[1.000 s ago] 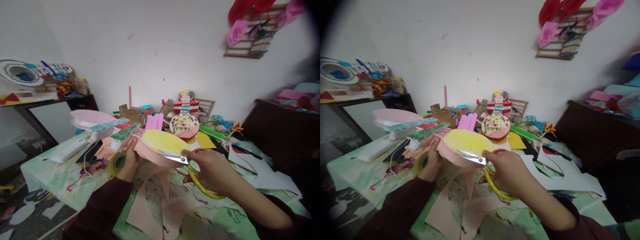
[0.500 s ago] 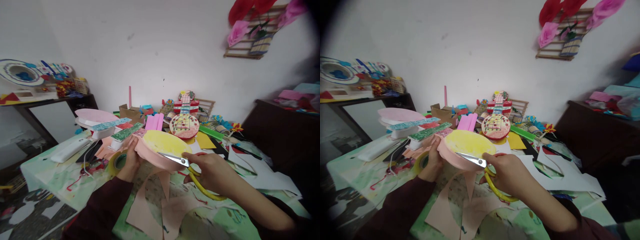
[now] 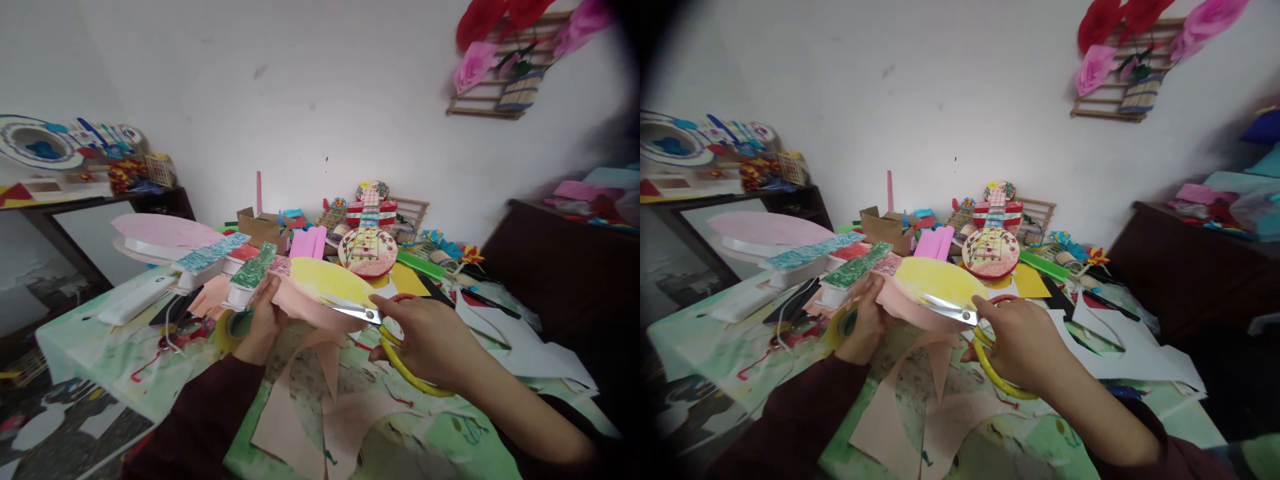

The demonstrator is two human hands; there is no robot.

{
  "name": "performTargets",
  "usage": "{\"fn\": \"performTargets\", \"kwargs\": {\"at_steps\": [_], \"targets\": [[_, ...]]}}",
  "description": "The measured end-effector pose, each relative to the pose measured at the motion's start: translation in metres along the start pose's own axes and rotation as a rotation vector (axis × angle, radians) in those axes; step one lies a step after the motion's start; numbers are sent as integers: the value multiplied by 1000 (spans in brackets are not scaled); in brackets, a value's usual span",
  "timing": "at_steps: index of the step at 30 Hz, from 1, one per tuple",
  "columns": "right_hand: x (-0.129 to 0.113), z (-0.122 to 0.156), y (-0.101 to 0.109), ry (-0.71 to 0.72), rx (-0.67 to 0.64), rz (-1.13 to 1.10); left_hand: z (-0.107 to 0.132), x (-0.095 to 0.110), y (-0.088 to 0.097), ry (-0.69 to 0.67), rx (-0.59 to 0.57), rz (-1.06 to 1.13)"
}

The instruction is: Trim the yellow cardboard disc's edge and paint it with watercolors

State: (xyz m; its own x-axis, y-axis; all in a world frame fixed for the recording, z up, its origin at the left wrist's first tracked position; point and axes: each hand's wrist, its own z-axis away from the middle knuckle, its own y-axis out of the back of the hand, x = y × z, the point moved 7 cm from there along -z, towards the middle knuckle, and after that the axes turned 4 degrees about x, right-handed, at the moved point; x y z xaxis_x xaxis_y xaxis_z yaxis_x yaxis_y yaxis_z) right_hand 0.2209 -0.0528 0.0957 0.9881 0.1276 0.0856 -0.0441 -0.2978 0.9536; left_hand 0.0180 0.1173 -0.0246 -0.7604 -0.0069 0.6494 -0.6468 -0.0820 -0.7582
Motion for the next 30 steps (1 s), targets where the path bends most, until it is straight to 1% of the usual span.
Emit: {"fn": "performTargets", "kwargs": {"at_steps": [3, 8, 16, 21, 25, 30], "targets": [[-4, 0, -2, -8, -36, -3, 3, 0, 0, -3, 17, 14], [-6, 0, -5, -5, -24, 22, 3, 4, -1, -30, 25, 37], [-9, -3, -11, -1, -32, -8, 3, 3, -2, -21, 32, 49], [-7, 0, -15, -9, -25, 3, 4, 3, -3, -19, 14, 16], [-3, 2, -19, -19, -28, 30, 5, 2, -2, -2, 30, -2], [-3, 0, -18, -23, -28, 31, 10, 6, -5, -35, 50, 0]]}}
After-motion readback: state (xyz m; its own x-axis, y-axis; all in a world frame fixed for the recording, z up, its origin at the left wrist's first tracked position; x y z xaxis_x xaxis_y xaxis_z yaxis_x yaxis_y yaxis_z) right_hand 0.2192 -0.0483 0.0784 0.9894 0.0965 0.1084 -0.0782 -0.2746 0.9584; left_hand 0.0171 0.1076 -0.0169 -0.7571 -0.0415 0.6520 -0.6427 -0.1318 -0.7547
